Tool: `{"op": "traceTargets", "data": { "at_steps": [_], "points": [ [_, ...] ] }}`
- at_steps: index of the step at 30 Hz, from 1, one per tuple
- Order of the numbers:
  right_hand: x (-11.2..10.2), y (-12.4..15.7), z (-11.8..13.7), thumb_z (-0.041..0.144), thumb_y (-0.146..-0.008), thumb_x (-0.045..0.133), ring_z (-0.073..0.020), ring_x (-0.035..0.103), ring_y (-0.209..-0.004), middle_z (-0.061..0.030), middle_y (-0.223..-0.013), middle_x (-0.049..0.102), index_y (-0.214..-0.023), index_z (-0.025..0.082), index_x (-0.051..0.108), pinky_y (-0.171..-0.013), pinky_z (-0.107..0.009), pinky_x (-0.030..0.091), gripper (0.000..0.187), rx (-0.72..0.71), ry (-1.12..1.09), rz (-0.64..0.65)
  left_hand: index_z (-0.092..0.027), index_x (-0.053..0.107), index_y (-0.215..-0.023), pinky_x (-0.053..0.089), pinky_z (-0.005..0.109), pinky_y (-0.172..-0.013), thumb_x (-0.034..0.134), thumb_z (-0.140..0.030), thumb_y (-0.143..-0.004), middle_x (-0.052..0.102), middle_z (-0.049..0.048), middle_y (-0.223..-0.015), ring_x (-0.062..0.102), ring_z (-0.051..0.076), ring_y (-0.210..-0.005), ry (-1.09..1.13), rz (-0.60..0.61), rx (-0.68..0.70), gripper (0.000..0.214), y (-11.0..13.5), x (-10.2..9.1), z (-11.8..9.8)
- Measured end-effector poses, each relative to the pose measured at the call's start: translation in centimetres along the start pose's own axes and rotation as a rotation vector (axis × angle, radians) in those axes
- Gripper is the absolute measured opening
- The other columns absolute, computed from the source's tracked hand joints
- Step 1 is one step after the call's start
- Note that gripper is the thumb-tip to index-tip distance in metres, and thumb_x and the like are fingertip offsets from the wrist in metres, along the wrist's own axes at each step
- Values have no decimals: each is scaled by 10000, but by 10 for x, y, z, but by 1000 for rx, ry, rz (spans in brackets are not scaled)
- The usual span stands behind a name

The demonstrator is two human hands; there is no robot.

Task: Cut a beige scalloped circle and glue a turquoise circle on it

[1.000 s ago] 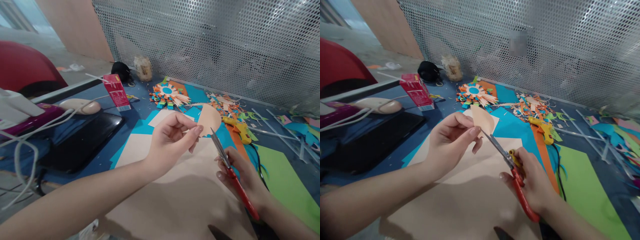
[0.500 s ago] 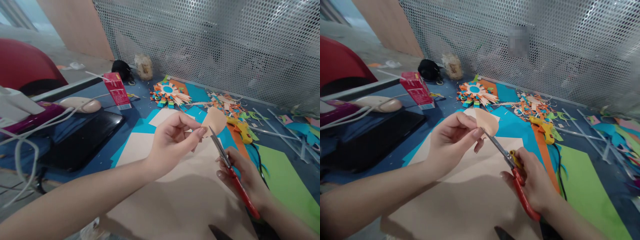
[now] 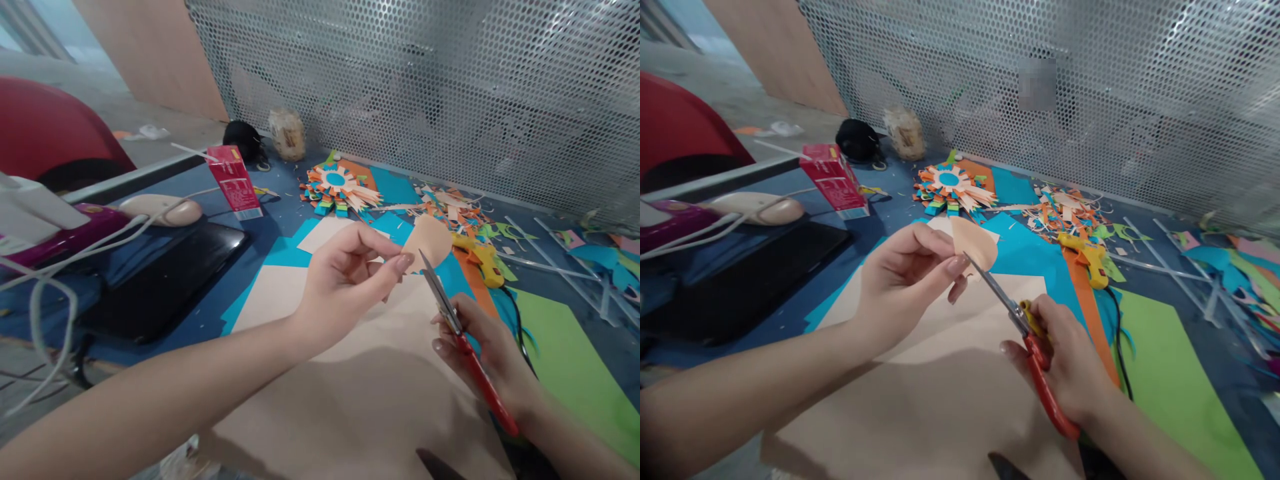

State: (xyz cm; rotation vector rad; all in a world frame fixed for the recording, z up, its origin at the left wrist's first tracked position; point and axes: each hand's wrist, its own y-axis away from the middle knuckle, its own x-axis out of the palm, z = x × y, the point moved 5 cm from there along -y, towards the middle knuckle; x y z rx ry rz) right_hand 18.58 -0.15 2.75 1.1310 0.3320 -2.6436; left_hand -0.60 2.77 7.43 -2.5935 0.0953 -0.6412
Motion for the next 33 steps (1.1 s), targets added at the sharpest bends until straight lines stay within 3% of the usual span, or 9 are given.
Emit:
{"op": "traceTargets", "data": {
  "at_steps": [17, 33],
  "points": [
    [-3, -5, 11, 505, -796, 539, -155, 417, -569, 41, -629, 406, -719, 252, 383, -522, -294, 379, 307, 31, 43, 27, -163, 587, -705, 436, 175, -393, 716, -177, -739, 563, -15, -627, 507, 68, -494, -16, 6, 16, 134, 0, 0, 0],
    [-7, -8, 16, 477, -776, 529, -166, 460, -583, 21, -642, 460, -698, 250, 376, -548, -315, 420, 284, 46, 70, 3, -162, 509, -645, 439, 198, -435, 723, -311, -747, 620, 13, -608, 565, 93, -516, -52, 78, -172, 280, 2, 5, 6]
  ]
}}
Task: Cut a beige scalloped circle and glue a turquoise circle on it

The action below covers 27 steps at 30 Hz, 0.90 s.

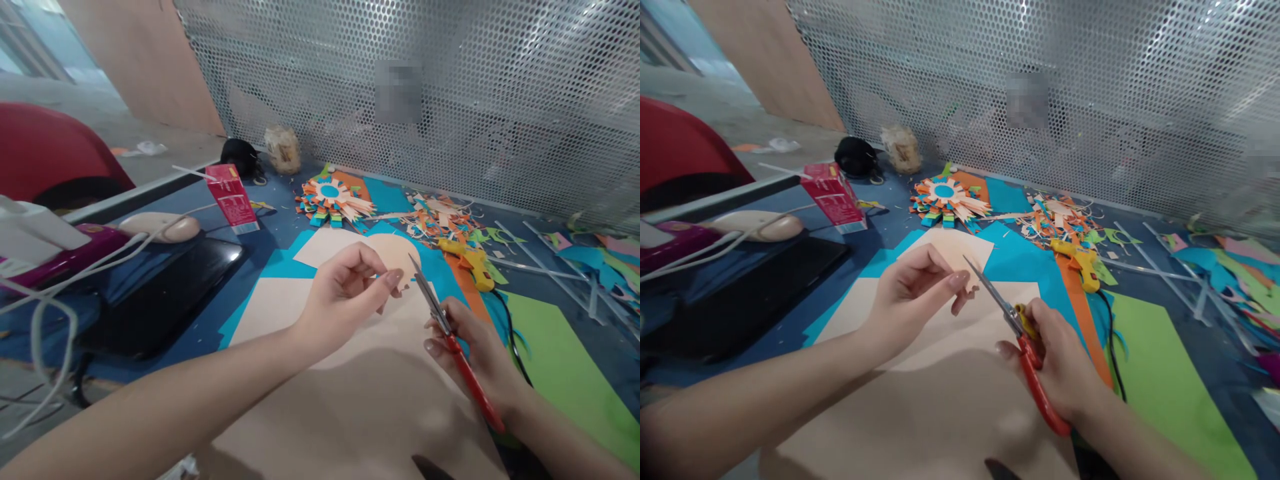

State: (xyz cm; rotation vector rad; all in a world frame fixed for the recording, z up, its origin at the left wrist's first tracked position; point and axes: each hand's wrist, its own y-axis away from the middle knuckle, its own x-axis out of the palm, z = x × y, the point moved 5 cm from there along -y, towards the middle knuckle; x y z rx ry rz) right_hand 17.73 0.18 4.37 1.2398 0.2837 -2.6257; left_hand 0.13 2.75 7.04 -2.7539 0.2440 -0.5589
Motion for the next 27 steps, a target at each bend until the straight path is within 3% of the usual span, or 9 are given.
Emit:
{"op": "traceTargets", "data": {
  "at_steps": [18, 27],
  "points": [
    [-1, 0, 1, 452, -787, 551, -166, 519, -609, 11, -662, 519, -704, 247, 390, -546, -294, 444, 273, -38, -15, -45, -137, 551, -626, 447, 179, -431, 750, -316, -722, 661, 27, -600, 574, 80, -510, 87, 21, -78, 284, 0, 2, 7],
    [0, 0, -2, 439, -788, 551, -164, 507, -589, 24, -657, 474, -720, 246, 394, -529, -295, 422, 257, -33, -27, -40, -133, 549, -617, 441, 171, -422, 769, -299, -696, 667, 25, -606, 584, 81, -511, 135, 20, -94, 287, -1, 3, 8]
  ]
}}
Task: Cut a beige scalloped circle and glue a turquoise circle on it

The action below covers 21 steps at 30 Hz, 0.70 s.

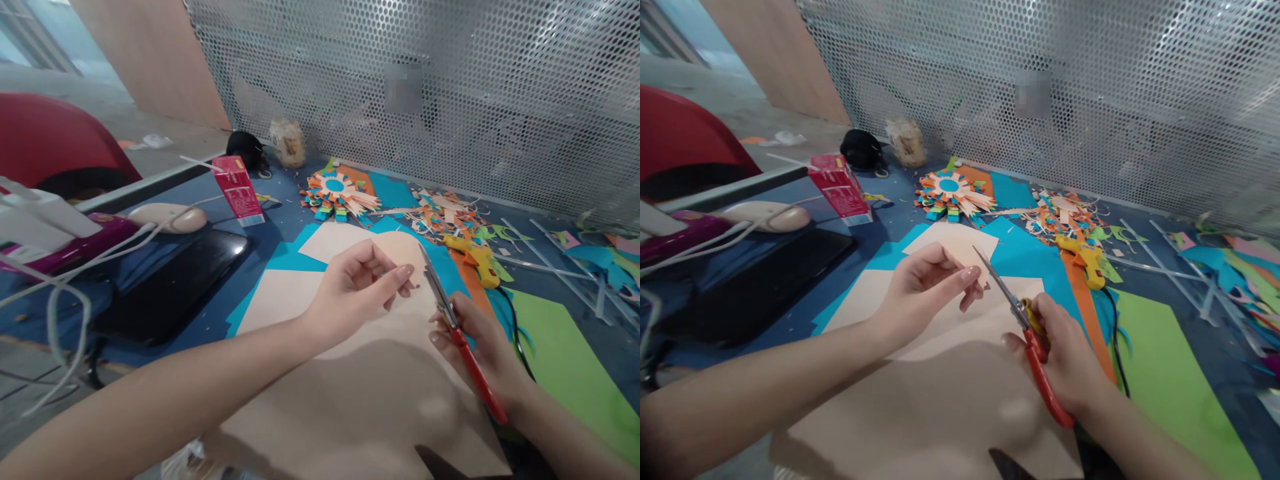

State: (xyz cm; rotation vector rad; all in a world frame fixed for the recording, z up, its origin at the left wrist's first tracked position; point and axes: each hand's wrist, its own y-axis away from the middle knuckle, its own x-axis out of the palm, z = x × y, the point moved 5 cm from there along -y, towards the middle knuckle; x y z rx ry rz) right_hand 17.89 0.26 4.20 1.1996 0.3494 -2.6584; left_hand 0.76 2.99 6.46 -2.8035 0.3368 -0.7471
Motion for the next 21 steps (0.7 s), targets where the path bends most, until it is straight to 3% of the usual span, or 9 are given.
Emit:
{"op": "traceTargets", "data": {
  "at_steps": [12, 21],
  "points": [
    [2, -1, -1, 444, -797, 562, -148, 437, -566, 39, -636, 416, -721, 247, 384, -525, -286, 402, 276, -2, -22, 41, -172, 495, -644, 430, 193, -422, 733, -318, -735, 547, -36, -536, 496, 68, -458, -68, -9, 97, 294, 0, -1, -8],
    [2, 1, -1, 475, -795, 559, -148, 404, -560, 39, -644, 399, -739, 248, 393, -514, -291, 388, 286, -2, -37, 69, -168, 518, -673, 398, 189, -406, 705, -232, -755, 571, -11, -635, 480, 63, -474, -102, -38, 172, 214, 2, -4, -8]
  ]
}}
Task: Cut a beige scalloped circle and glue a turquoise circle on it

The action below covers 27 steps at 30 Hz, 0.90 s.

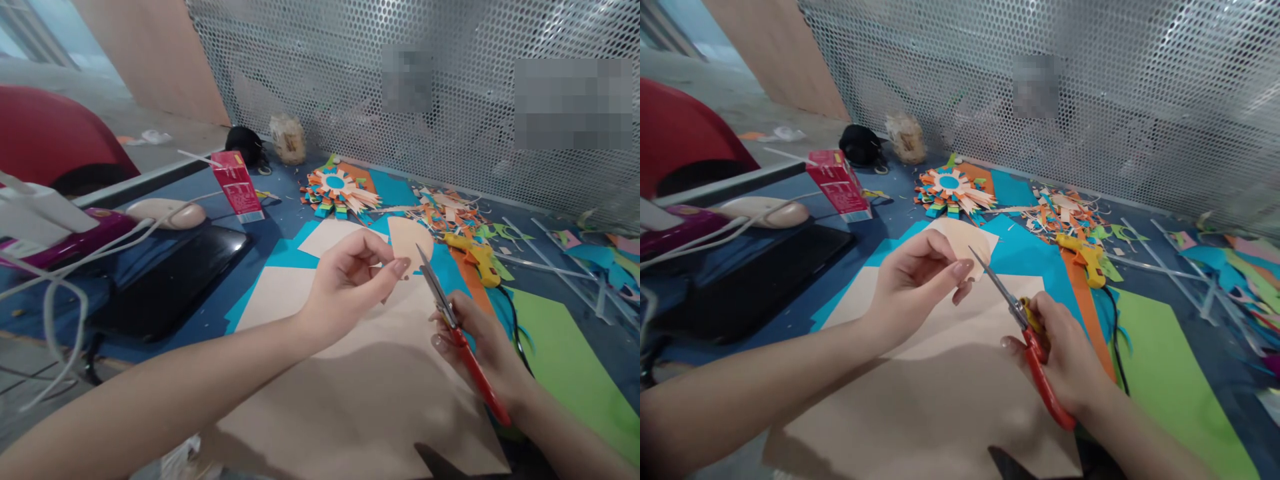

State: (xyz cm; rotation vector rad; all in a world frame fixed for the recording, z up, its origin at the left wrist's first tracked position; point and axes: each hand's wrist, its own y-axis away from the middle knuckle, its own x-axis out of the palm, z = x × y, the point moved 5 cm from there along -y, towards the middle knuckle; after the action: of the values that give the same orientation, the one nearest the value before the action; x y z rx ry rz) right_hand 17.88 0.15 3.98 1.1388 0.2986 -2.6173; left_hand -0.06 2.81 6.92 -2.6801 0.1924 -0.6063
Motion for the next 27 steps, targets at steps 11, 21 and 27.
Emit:
{"op": "traceTargets", "data": {
  "at_steps": [11, 21, 27],
  "points": [
    [0, 0, -1, 468, -811, 550, -151, 417, -551, 42, -623, 418, -758, 243, 413, -504, -290, 385, 268, -13, 43, -17, -168, 502, -660, 385, 186, -398, 707, -244, -760, 560, -12, -616, 485, 62, -461, -10, 17, 4, 240, 0, 1, -1],
    [1, -1, 1, 428, -808, 561, -124, 418, -510, 59, -614, 396, -743, 245, 398, -454, -253, 342, 253, -25, -5, -22, -171, 487, -652, 375, 191, -389, 701, -265, -756, 552, -26, -591, 463, 58, -438, 17, 19, -59, 256, 2, 2, 5],
    [2, 1, -8, 412, -805, 588, -127, 432, -522, 50, -643, 430, -770, 250, 415, -459, -253, 368, 240, -12, -18, -40, -155, 503, -624, 397, 192, -400, 746, -350, -709, 593, -14, -564, 492, 58, -444, 35, 26, -115, 323, 3, 6, 6]
  ]
}}
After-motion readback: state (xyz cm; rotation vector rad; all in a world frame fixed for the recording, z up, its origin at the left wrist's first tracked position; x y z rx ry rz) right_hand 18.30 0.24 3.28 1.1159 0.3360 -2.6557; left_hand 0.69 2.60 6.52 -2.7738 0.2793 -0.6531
